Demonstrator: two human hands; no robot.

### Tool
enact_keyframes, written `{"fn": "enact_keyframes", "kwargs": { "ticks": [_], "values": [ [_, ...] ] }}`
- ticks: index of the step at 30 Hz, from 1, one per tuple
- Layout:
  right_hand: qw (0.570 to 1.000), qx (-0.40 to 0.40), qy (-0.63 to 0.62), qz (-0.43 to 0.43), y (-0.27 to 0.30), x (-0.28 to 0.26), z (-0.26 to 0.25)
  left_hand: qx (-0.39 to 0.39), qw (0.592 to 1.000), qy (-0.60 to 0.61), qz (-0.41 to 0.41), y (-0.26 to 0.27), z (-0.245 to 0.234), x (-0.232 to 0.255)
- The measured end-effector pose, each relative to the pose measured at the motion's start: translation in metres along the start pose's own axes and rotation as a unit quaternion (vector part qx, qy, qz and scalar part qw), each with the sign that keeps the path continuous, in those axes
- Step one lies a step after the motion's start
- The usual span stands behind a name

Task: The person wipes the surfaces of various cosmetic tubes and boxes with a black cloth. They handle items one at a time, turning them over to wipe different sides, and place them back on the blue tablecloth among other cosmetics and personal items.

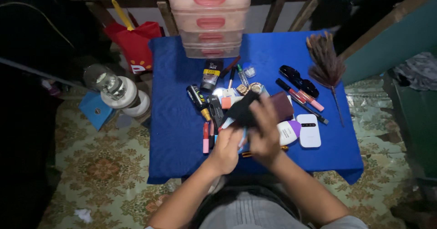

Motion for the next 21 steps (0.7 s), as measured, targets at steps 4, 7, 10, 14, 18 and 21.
{"fn": "enact_keyframes", "kwargs": {
  "ticks": [4, 7, 10, 14, 18, 21],
  "values": [
    [0.998, -0.035, -0.047, -0.004, 0.015, 0.014, 0.011, 0.034, 0.998, -0.052, 0.033, 0.002, -0.007, -0.011],
    [0.990, -0.026, -0.060, 0.126, 0.024, 0.043, 0.012, 0.008, 0.966, -0.186, 0.178, 0.006, -0.004, -0.013],
    [0.998, -0.039, -0.045, 0.037, 0.034, 0.028, 0.016, 0.030, 0.939, -0.247, 0.236, -0.001, -0.004, -0.025],
    [0.996, -0.015, -0.057, 0.061, 0.024, 0.039, 0.012, 0.043, 0.998, -0.041, 0.029, -0.005, -0.004, -0.049],
    [0.992, 0.025, -0.039, 0.119, 0.007, 0.045, 0.006, 0.023, 0.997, 0.040, -0.055, -0.010, 0.010, -0.038],
    [0.997, -0.035, -0.072, 0.004, 0.013, 0.012, 0.014, 0.067, 0.928, -0.191, 0.314, -0.002, 0.005, 0.039]
  ]
}}
Point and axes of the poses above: each hand's wrist, its own y-axis away from the middle knuckle, its own z-axis out of the palm, x = y × z, the point moved 8 cm from there along -y, towards the middle knuckle, and after that the axes turned 4 degrees about z, right-handed, at the moved point
